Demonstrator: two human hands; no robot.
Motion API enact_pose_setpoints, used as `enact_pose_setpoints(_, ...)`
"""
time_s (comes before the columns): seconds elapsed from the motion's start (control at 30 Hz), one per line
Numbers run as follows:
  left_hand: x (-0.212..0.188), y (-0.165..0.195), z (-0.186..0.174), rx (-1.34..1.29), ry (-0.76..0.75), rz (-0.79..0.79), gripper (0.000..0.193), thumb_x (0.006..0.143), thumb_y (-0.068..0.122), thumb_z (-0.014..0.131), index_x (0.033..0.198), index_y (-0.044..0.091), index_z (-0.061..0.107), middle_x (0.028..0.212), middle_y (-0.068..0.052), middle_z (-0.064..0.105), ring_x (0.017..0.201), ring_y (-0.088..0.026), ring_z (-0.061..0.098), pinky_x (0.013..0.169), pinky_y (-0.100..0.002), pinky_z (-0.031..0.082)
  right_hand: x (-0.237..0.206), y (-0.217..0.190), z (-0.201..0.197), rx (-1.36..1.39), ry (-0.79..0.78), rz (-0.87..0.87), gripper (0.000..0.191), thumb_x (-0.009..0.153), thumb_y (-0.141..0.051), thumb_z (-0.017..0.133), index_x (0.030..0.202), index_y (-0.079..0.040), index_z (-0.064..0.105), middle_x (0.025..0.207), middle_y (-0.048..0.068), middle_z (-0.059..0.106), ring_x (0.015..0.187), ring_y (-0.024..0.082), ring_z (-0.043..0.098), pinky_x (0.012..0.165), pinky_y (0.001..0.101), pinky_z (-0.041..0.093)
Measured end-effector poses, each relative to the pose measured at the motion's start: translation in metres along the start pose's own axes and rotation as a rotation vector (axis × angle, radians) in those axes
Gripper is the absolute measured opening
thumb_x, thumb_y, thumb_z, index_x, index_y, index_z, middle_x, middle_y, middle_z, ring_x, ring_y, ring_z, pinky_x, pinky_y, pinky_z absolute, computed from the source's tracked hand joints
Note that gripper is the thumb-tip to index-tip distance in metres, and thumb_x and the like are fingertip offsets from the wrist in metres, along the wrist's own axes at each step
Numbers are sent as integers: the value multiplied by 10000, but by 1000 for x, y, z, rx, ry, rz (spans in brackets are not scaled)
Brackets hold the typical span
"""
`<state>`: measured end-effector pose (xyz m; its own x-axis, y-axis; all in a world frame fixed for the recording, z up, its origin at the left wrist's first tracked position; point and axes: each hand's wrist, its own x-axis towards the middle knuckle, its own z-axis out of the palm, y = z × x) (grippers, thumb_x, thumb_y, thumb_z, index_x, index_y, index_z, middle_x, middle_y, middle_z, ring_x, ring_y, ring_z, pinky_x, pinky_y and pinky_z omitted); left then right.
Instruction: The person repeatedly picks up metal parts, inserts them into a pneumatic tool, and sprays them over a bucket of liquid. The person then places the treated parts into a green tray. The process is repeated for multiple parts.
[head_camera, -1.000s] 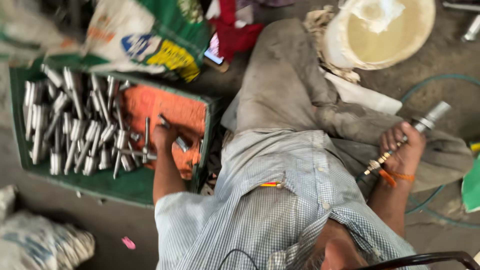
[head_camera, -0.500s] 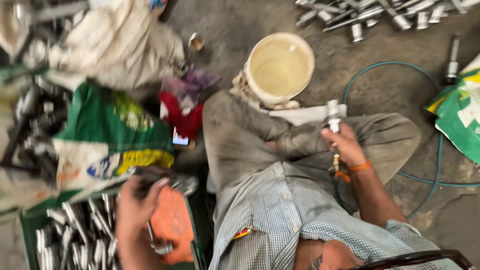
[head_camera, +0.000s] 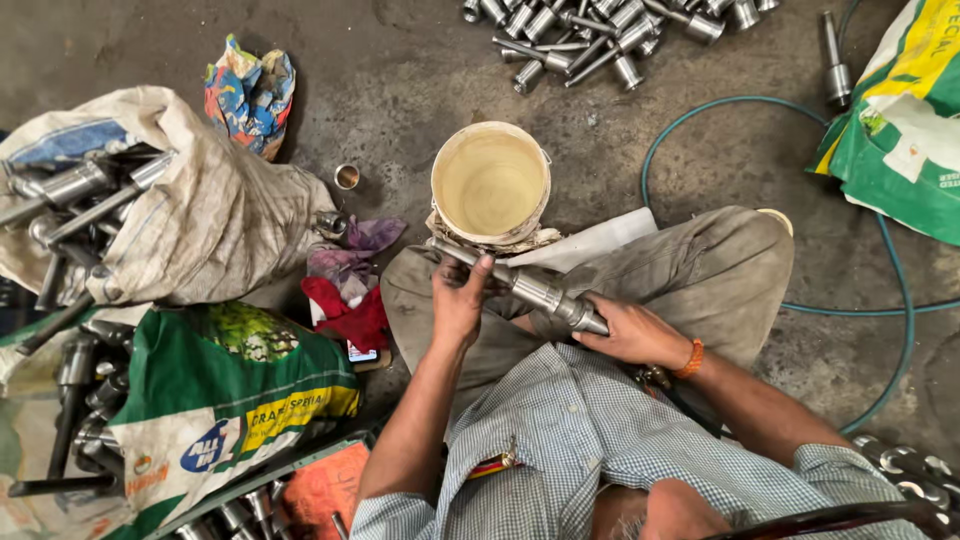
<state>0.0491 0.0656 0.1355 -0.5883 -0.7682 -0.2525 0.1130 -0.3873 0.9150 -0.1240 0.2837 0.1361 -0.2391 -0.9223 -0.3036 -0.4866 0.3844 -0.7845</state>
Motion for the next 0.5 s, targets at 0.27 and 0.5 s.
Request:
enact_pose_setpoints(0.27, -11, -12, -5, -27, -98, -60, 221, 926, 49, 752, 1089, -53, 643, 1025, -160, 726, 900, -250, 724, 771, -413, 643, 36, 48, 19, 438, -269, -200, 561, 837, -366, 818, 1183, 24, 612, 982, 98, 693, 925, 194, 636, 799, 335, 539)
enact_pose_setpoints(0.5, -10, 62, -7, -24, -598, -174, 474, 882, 166, 741, 1303, 44, 561, 1335, -161, 648, 1253, -278, 633, 1088, -414, 504, 35, 75, 12, 635, -522, -221, 560, 856, -335, 812, 1208, 66, 641, 1049, 54, 680, 979, 157, 598, 849, 318, 516)
